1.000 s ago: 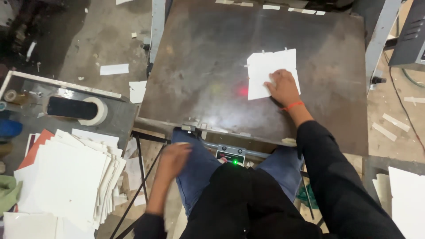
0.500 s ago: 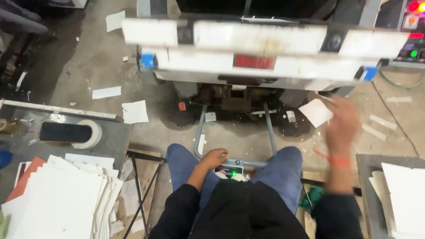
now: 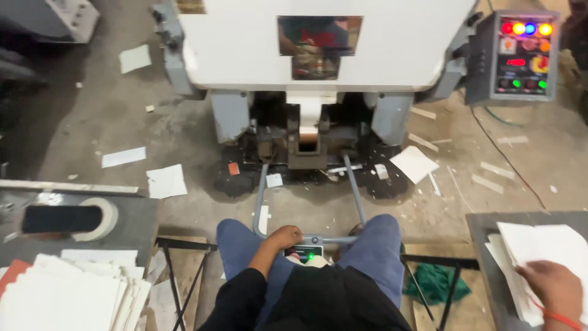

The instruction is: Operating an industrial machine to press or cut stacks of paper folders.

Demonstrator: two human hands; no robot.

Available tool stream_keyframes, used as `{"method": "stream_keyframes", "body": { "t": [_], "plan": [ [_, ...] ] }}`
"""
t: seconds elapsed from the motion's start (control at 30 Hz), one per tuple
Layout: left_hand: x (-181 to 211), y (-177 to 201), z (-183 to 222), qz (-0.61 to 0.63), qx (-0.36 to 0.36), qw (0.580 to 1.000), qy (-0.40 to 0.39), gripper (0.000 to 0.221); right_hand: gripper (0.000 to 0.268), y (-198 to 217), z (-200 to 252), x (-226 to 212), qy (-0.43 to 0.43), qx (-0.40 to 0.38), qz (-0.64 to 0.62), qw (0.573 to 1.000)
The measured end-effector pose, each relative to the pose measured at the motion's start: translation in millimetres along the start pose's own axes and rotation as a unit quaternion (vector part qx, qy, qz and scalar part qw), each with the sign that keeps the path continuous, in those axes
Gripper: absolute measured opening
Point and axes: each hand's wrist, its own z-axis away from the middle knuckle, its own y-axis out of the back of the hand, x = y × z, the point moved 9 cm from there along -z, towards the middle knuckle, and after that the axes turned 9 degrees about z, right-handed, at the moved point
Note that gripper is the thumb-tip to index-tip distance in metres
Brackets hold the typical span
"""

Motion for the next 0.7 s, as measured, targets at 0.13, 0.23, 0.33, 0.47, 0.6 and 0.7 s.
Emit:
{"method": "stream_keyframes", "body": {
  "t": [0.13, 0.23, 0.33, 0.47, 0.6, 0.7],
  "plan": [
    [2, 18, 9, -0.021, 0.072, 0.996, -0.052, 0.034, 0.034, -54, -32, 25, 0.009, -0.059, -0.188, 0.98],
    [-1, 18, 5, -0.005, 0.077, 0.995, -0.058, 0.034, 0.032, -50, 7, 8, -0.159, -0.099, -0.317, 0.93],
    [-4, 12, 0, -0.03, 0.056, 0.996, -0.06, 0.035, 0.023, -6, 30, -29, -0.097, 0.194, 0.154, 0.964],
    [5, 4, 6, -0.063, 0.014, 0.998, -0.024, 0.035, 0.02, -2, 38, -37, -0.114, 0.218, 0.17, 0.954],
    [5, 0, 11, -0.022, -0.012, 1.0, 0.011, 0.034, 0.02, -1, 48, -38, -0.106, 0.229, 0.136, 0.958],
    [18, 7, 22, -0.02, 0.017, 0.999, -0.019, 0.033, 0.023, 3, 52, -37, -0.108, 0.226, 0.124, 0.96]
  ]
}}
